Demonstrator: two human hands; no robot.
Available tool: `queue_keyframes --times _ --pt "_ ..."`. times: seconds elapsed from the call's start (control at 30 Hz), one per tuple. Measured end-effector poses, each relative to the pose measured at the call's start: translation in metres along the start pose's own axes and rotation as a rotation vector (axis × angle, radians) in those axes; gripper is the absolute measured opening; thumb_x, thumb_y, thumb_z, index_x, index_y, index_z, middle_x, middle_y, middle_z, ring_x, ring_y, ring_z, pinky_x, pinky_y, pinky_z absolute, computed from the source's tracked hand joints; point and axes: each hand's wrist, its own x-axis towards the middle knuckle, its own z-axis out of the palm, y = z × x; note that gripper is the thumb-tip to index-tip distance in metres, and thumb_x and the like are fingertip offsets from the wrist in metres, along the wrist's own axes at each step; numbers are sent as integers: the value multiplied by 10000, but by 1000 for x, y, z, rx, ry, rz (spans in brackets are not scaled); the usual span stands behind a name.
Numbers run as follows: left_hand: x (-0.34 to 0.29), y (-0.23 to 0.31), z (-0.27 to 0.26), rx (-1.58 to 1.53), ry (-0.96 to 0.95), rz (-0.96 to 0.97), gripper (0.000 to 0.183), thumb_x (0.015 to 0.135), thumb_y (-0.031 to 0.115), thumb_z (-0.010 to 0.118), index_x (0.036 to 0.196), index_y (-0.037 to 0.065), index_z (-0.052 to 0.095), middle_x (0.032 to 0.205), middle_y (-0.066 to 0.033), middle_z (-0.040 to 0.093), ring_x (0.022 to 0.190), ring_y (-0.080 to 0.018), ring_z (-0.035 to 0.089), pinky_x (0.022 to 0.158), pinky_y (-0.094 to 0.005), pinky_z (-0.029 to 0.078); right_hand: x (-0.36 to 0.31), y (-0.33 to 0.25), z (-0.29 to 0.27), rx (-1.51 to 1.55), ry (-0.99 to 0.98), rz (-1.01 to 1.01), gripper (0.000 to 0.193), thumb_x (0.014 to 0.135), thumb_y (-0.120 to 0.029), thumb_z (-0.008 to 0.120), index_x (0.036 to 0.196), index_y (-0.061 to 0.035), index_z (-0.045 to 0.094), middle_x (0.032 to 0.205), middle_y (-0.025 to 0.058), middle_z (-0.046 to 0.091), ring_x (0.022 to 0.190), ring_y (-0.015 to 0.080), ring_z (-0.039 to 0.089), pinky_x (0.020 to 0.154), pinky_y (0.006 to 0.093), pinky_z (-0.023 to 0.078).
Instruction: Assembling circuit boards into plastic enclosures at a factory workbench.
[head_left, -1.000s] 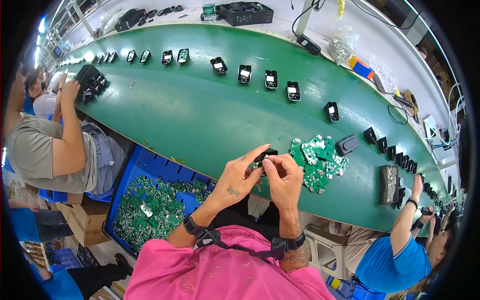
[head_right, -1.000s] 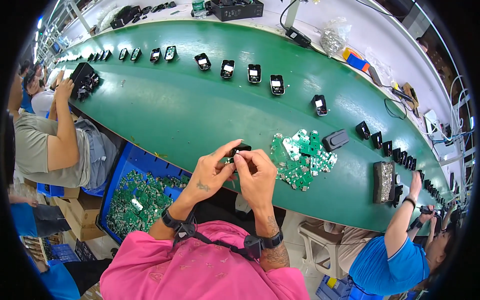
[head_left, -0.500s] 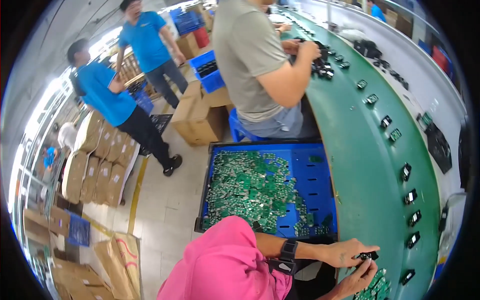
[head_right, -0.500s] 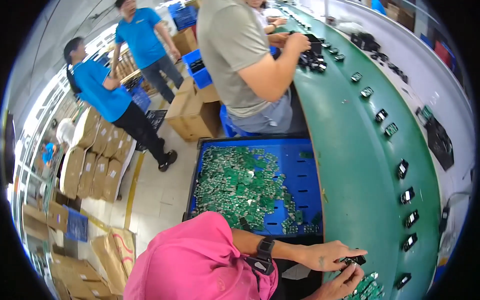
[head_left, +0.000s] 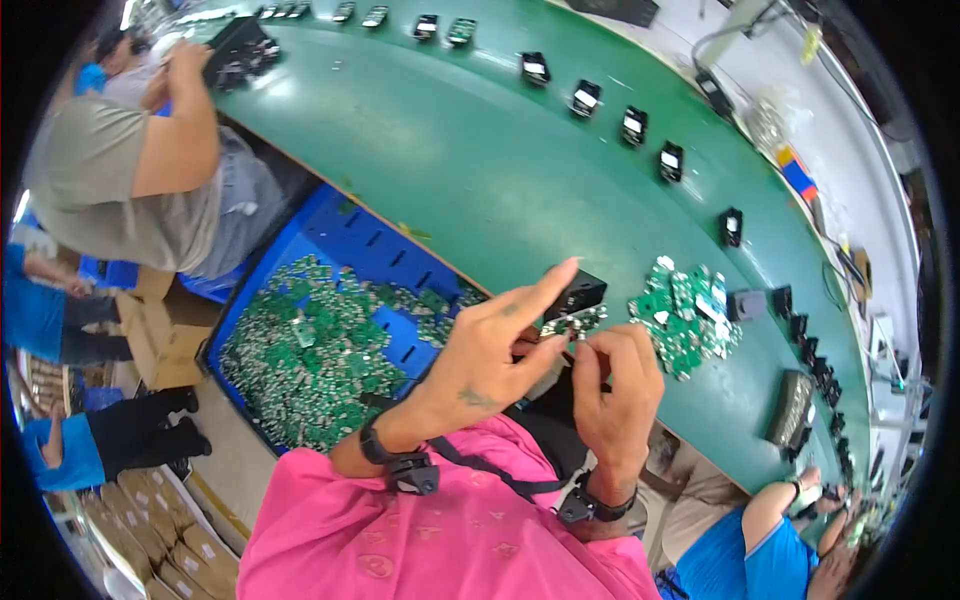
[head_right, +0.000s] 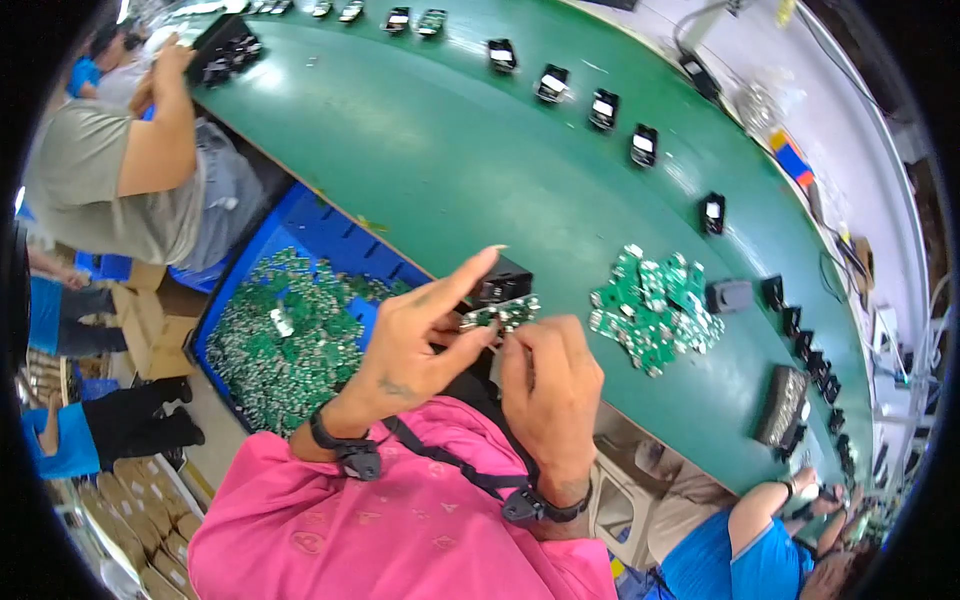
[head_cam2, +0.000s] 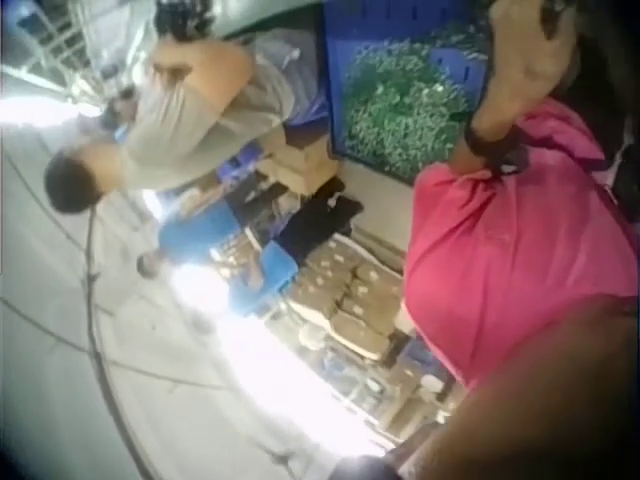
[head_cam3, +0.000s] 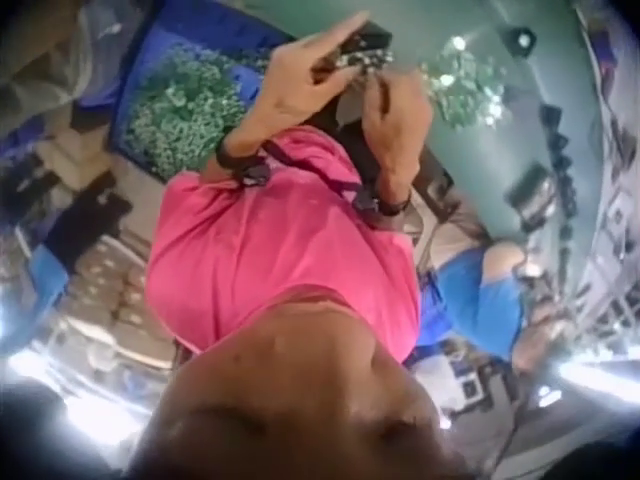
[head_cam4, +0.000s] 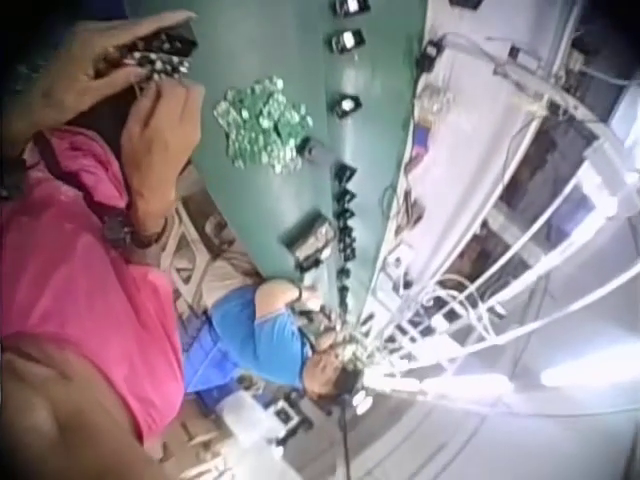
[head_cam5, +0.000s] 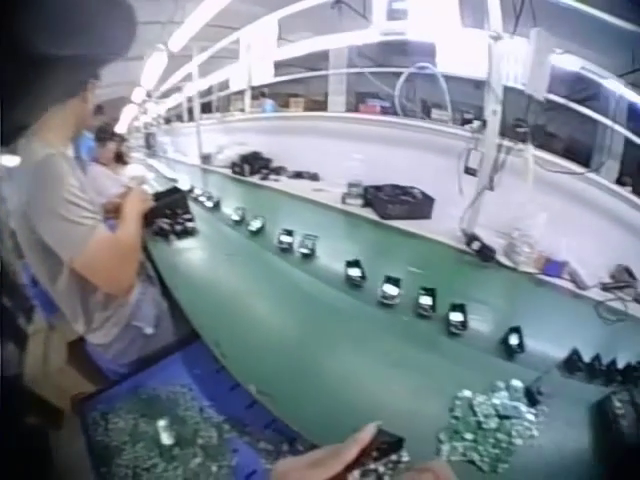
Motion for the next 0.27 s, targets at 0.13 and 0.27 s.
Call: queue_keyframes --times 0.13,0.27 --pt "3 1 10 63 -71 31 667 854 -48 663 1477 101 476 1132 -105 649 869 -114 671 685 -242 567 -7 2 -14 -56 33 43 103 837 50 671 876 -9 596 829 94 576 633 199 571 562 302 452" --pt "3 2 15 118 -100 81 663 857 -36 669 1475 103 474 1242 -136 630 888 -134 672 725 -247 594 -6 4 -20 -99 2 12 105 842 29 688 883 -14 602 843 92 591 650 191 586 576 309 462"
